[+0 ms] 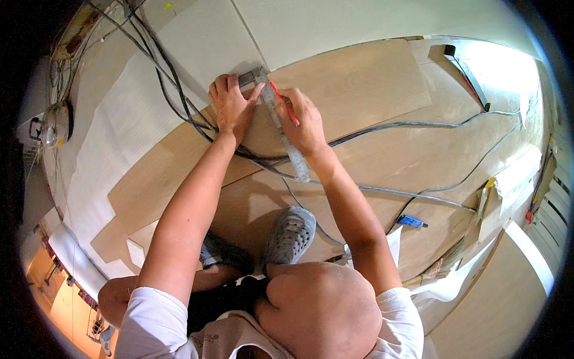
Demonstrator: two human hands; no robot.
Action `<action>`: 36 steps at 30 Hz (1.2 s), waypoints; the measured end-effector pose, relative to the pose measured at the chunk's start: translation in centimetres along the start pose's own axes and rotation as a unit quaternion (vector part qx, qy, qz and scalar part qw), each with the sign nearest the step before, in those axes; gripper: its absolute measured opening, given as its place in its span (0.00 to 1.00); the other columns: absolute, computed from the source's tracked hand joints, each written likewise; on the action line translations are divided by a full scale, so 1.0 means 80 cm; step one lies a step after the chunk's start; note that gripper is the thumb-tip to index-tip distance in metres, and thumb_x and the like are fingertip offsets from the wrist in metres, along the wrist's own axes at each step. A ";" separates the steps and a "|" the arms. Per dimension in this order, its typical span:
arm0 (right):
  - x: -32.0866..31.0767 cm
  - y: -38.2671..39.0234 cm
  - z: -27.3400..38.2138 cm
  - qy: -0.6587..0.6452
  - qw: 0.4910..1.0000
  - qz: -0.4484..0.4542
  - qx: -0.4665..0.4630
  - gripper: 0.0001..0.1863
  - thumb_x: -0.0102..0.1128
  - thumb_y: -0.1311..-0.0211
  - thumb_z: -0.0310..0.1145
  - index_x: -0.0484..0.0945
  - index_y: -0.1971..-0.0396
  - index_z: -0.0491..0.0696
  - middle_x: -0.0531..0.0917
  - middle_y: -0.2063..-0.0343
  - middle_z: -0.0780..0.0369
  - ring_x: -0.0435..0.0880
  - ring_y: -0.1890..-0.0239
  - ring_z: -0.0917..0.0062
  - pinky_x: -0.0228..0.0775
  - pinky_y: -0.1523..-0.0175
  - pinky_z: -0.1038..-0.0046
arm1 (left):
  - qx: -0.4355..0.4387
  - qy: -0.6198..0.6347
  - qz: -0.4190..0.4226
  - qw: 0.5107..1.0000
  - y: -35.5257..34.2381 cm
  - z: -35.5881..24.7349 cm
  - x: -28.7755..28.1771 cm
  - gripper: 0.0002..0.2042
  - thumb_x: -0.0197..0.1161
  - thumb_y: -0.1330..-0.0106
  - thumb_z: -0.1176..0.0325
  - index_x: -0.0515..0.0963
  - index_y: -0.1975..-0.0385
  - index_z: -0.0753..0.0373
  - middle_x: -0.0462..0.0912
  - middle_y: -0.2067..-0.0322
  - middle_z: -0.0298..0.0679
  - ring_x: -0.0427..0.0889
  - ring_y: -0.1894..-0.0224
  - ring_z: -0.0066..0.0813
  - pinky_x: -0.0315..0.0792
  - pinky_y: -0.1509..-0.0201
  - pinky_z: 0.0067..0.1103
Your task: The person sweeps the floor with a broom, then positions laminate planks on the floor. They use a hammer and a white block to tap the planks into place and mark a measurement on a plank with a red pencil and a square ruler.
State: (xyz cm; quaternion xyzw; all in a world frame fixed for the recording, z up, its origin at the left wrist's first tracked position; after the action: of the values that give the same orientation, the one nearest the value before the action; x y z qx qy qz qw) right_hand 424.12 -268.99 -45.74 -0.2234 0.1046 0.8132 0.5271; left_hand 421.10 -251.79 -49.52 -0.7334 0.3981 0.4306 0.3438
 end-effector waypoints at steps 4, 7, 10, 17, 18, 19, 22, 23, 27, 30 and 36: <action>0.009 0.003 -0.002 0.000 1.000 -0.004 0.002 0.08 0.60 0.34 0.30 0.76 0.58 0.45 0.82 0.65 0.52 0.81 0.61 0.53 0.73 0.57 0.61 | 0.024 -0.007 -0.003 1.000 0.000 0.004 -0.003 0.29 0.67 0.40 0.43 0.79 0.48 0.60 0.75 0.53 0.49 0.69 0.48 0.50 0.63 0.40 0.41; -0.003 0.000 -0.010 -0.017 1.000 -0.006 0.000 0.09 0.60 0.35 0.30 0.76 0.57 0.46 0.82 0.65 0.52 0.81 0.62 0.54 0.74 0.58 0.61 | 0.021 0.007 0.025 0.999 0.002 -0.022 -0.010 0.28 0.66 0.39 0.43 0.80 0.46 0.57 0.76 0.54 0.48 0.70 0.48 0.50 0.64 0.40 0.41; 0.007 -0.001 -0.014 -0.025 0.999 -0.011 -0.020 0.10 0.61 0.38 0.28 0.76 0.58 0.48 0.81 0.66 0.53 0.82 0.63 0.56 0.75 0.59 0.61 | 0.021 -0.006 0.032 0.999 0.005 0.014 0.017 0.27 0.65 0.38 0.43 0.80 0.46 0.56 0.75 0.53 0.49 0.70 0.47 0.51 0.64 0.40 0.40; -0.001 0.002 -0.024 -0.014 0.999 -0.036 -0.026 0.09 0.62 0.38 0.27 0.76 0.59 0.47 0.81 0.67 0.54 0.81 0.63 0.56 0.74 0.58 0.63 | 0.018 -0.047 0.026 0.998 0.003 0.003 0.014 0.25 0.64 0.37 0.43 0.81 0.47 0.54 0.75 0.53 0.49 0.71 0.46 0.48 0.66 0.42 0.40; 0.004 0.003 -0.022 -0.014 0.999 -0.035 -0.026 0.09 0.62 0.37 0.28 0.77 0.58 0.47 0.82 0.67 0.55 0.81 0.63 0.57 0.74 0.59 0.64 | 0.035 -0.079 -0.027 0.996 0.005 0.008 0.016 0.26 0.64 0.38 0.42 0.81 0.48 0.54 0.77 0.57 0.47 0.73 0.49 0.47 0.67 0.43 0.40; 0.002 0.001 -0.023 -0.004 0.998 -0.047 -0.034 0.08 0.62 0.37 0.28 0.77 0.58 0.47 0.82 0.66 0.55 0.81 0.63 0.57 0.74 0.59 0.64 | 0.048 -0.064 -0.022 0.997 0.001 0.007 0.020 0.26 0.65 0.38 0.42 0.81 0.48 0.54 0.77 0.57 0.46 0.73 0.50 0.47 0.67 0.44 0.41; 0.003 0.005 -0.022 -0.016 0.998 -0.058 -0.024 0.07 0.62 0.38 0.28 0.77 0.61 0.47 0.81 0.68 0.54 0.81 0.64 0.56 0.74 0.60 0.62 | 0.066 -0.082 -0.012 0.994 0.001 0.002 0.016 0.25 0.66 0.39 0.43 0.81 0.49 0.53 0.78 0.58 0.45 0.74 0.52 0.47 0.68 0.46 0.41; 0.000 0.002 -0.014 -0.024 0.998 -0.059 -0.011 0.08 0.63 0.39 0.28 0.76 0.62 0.47 0.80 0.69 0.53 0.81 0.64 0.55 0.74 0.60 0.60 | 0.067 -0.110 -0.028 0.991 -0.002 0.002 0.015 0.24 0.66 0.39 0.44 0.81 0.50 0.53 0.78 0.57 0.45 0.74 0.53 0.47 0.69 0.47 0.41; 0.008 0.006 -0.018 0.020 0.997 -0.067 -0.035 0.08 0.62 0.38 0.29 0.76 0.60 0.47 0.81 0.68 0.53 0.82 0.64 0.55 0.74 0.59 0.60 | 0.060 -0.083 -0.077 0.992 -0.001 0.014 0.026 0.17 0.67 0.39 0.49 0.82 0.54 0.47 0.76 0.59 0.40 0.73 0.54 0.44 0.70 0.50 0.39; 0.010 0.008 -0.011 -0.008 0.999 -0.047 -0.002 0.09 0.62 0.37 0.29 0.76 0.59 0.45 0.82 0.66 0.52 0.82 0.62 0.54 0.74 0.59 0.60 | 0.054 -0.103 -0.095 0.989 0.005 0.023 0.030 0.15 0.68 0.39 0.50 0.83 0.55 0.47 0.75 0.60 0.39 0.73 0.55 0.42 0.71 0.51 0.38; 0.011 0.007 -0.019 -0.008 1.000 -0.030 0.000 0.09 0.61 0.37 0.29 0.76 0.58 0.45 0.82 0.66 0.52 0.82 0.62 0.54 0.74 0.58 0.60 | 0.066 -0.077 -0.110 0.989 0.004 0.026 0.035 0.15 0.69 0.40 0.52 0.83 0.56 0.47 0.75 0.61 0.37 0.73 0.56 0.41 0.71 0.51 0.37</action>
State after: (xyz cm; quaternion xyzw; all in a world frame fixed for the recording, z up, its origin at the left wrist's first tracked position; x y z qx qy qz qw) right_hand 423.69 -269.14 -47.54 -0.2197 0.0931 0.7991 0.5519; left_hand 420.93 -250.99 -52.89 -0.7130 0.3155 0.4178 0.4664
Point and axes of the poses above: each hand's wrist, its own y-axis away from the middle knuckle, its own x-axis out of the palm, z = x × y, the point moved 4 cm from there along -y, towards the middle knuckle
